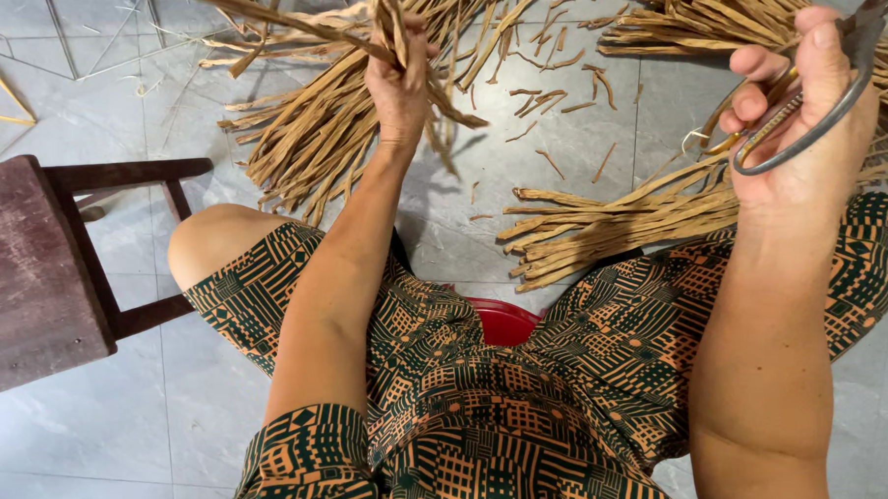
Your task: The person sits on a low stool and uses shears to trim and separate dried plant strips. The person repeatedly picks up bundles, cuts them into smaller pieces, and drops the cut pieces onto the floor.
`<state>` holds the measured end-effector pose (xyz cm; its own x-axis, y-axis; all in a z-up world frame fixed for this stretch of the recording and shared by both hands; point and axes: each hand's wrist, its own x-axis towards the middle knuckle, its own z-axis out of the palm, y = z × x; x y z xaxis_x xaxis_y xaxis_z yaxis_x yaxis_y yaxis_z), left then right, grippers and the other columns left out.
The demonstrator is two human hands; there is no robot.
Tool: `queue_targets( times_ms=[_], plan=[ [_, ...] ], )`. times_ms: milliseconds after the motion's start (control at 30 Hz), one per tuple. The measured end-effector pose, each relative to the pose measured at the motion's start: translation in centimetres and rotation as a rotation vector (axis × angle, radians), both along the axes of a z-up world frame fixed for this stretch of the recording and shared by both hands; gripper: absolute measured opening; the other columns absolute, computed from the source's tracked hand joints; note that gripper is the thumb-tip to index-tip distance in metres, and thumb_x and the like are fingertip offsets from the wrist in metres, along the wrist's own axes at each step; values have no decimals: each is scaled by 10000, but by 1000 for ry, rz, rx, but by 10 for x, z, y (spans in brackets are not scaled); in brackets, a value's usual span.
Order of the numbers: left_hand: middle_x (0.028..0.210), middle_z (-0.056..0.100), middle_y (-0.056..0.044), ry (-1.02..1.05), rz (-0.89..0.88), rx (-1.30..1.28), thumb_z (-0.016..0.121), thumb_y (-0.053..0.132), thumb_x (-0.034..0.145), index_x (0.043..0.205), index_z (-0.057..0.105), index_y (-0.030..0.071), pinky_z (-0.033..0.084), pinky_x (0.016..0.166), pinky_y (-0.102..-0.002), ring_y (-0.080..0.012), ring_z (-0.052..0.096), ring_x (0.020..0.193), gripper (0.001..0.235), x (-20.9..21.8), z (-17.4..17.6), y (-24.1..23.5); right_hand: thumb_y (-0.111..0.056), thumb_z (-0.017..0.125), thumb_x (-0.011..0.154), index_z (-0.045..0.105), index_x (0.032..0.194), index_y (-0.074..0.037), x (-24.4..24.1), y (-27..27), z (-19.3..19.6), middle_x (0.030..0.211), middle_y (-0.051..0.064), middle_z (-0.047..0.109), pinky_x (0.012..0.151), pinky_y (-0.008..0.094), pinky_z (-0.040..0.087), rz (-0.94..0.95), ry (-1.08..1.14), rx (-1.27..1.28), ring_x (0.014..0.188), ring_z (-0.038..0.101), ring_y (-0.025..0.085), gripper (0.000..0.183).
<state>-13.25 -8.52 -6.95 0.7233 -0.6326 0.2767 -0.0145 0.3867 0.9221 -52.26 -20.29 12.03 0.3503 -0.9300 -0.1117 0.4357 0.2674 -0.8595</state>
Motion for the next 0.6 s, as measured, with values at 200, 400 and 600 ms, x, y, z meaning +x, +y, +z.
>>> queue_targets(
  times_ms=[200, 400, 600],
  plan=[
    [901, 684, -62, 247, -34, 124, 681, 0, 987, 1085, 676, 14, 619, 711, -283, -138, 652, 774, 99, 0, -7, -6, -212, 655, 1196, 522, 1342, -36, 9, 3, 3, 1002, 221, 650, 611, 341, 430, 1, 1, 5, 660, 538, 209, 265],
    [781, 688, -50, -14, -84, 165, 635, 182, 1062, 999, 663, 15, 570, 593, -286, -135, 656, 668, 181, 35, 27, -5, -198, 648, 1181, 518, 1333, -43, 20, 8, 10, 996, 230, 657, 608, 332, 441, -2, 14, 23, 653, 548, 197, 253],
    [778, 680, -78, 90, -312, 80, 682, 306, 1085, 1026, 636, 18, 609, 665, -362, -214, 720, 709, 297, 52, 137, 13, -226, 688, 1167, 522, 1289, -82, 46, 24, 15, 998, 208, 735, 508, 270, 410, 86, 130, -145, 560, 524, 139, 251]
  ],
)
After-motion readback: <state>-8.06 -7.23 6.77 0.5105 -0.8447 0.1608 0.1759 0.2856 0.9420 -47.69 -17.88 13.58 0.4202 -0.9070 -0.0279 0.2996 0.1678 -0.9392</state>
